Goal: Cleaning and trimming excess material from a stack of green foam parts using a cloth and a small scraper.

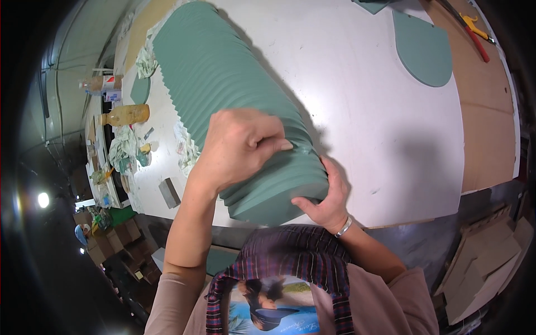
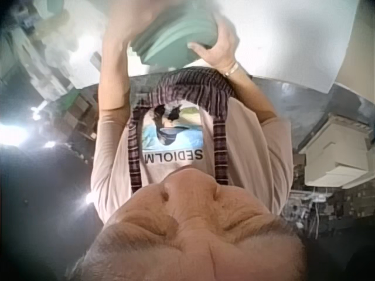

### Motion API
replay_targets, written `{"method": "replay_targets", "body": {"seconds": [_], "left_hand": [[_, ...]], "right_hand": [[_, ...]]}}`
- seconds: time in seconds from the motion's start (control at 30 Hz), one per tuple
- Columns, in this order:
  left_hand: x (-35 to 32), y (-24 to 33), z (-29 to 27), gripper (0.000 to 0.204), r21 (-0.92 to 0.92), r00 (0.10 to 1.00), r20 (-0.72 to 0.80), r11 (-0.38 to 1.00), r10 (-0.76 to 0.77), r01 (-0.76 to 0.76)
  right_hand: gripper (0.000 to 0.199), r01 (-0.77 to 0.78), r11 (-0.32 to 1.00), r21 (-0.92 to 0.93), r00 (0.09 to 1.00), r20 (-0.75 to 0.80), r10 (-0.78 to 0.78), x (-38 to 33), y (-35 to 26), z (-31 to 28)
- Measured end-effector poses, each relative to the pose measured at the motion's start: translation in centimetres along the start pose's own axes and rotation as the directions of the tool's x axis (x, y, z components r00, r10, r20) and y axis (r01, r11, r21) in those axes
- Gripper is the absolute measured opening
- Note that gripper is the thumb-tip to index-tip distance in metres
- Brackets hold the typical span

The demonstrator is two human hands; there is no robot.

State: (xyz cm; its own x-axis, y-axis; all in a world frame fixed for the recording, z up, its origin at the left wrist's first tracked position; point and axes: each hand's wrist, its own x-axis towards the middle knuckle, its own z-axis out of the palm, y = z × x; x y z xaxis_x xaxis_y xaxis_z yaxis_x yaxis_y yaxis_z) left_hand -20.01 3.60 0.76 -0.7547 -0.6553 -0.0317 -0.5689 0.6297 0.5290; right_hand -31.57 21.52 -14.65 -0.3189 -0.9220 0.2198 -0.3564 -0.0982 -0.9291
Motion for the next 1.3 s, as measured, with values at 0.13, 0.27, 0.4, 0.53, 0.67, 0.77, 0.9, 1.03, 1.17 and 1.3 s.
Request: {"method": "replay_targets", "body": {"seconds": [0.13,0.27,0.4,0.53,0.67,0.77,0.9,1.03,1.17,1.3], "left_hand": [[-0.3,-0.2,1.2,0.017,-0.013,0.996,-0.04,0.997,0.081,-0.081],[-2.0,-0.2,2.0,0.018,-0.036,0.992,-0.127,0.999,-0.003,-0.001],[-4.1,-0.9,0.9,0.016,-0.064,0.978,-0.202,0.998,-0.042,0.03],[-5.4,-1.6,-0.1,0.015,-0.147,0.935,-0.261,0.967,-0.24,0.207],[-6.1,-2.8,-0.7,0.015,-0.22,0.861,-0.332,0.919,-0.385,0.326],[-5.4,-4.1,-1.6,0.016,-0.227,0.817,-0.402,0.91,-0.413,0.348],[-3.2,-5.1,-2.6,0.016,-0.211,0.831,-0.39,0.917,-0.397,0.339],[-2.3,-5.9,-3.0,0.016,-0.185,0.856,-0.338,0.919,-0.392,0.348],[-1.7,-6.4,-3.0,0.016,-0.209,0.85,-0.364,0.923,-0.38,0.323],[-1.3,-6.5,-3.2,0.015,-0.15,0.862,-0.374,0.939,-0.343,0.308]], "right_hand": [[0.1,-0.028,0.999,0.016,0.999,0.03,0.027,0.0,-0.2,-0.2],[0.1,-0.03,0.999,0.023,0.999,0.04,0.03,-0.2,-0.2,-0.4],[0.1,-0.03,0.998,0.052,0.999,0.044,0.028,-0.2,-0.2,-0.3],[0.099,-0.051,0.997,0.065,0.997,0.057,0.047,-0.3,0.0,-0.2],[0.099,-0.06,0.995,0.074,0.996,0.07,0.054,-0.5,0.2,-0.2],[0.099,-0.056,0.995,0.083,0.997,0.065,0.051,-0.5,0.2,-0.1],[0.099,-0.048,0.996,0.08,0.998,0.052,0.044,-0.7,0.3,0.0],[0.1,-0.048,0.997,0.068,0.997,0.055,0.044,-0.6,0.3,-0.1],[0.1,-0.055,0.997,0.045,0.998,0.036,0.054,-0.6,0.3,0.1],[0.099,-0.071,0.996,0.062,0.997,0.042,0.068,-0.5,0.2,-0.1]]}}
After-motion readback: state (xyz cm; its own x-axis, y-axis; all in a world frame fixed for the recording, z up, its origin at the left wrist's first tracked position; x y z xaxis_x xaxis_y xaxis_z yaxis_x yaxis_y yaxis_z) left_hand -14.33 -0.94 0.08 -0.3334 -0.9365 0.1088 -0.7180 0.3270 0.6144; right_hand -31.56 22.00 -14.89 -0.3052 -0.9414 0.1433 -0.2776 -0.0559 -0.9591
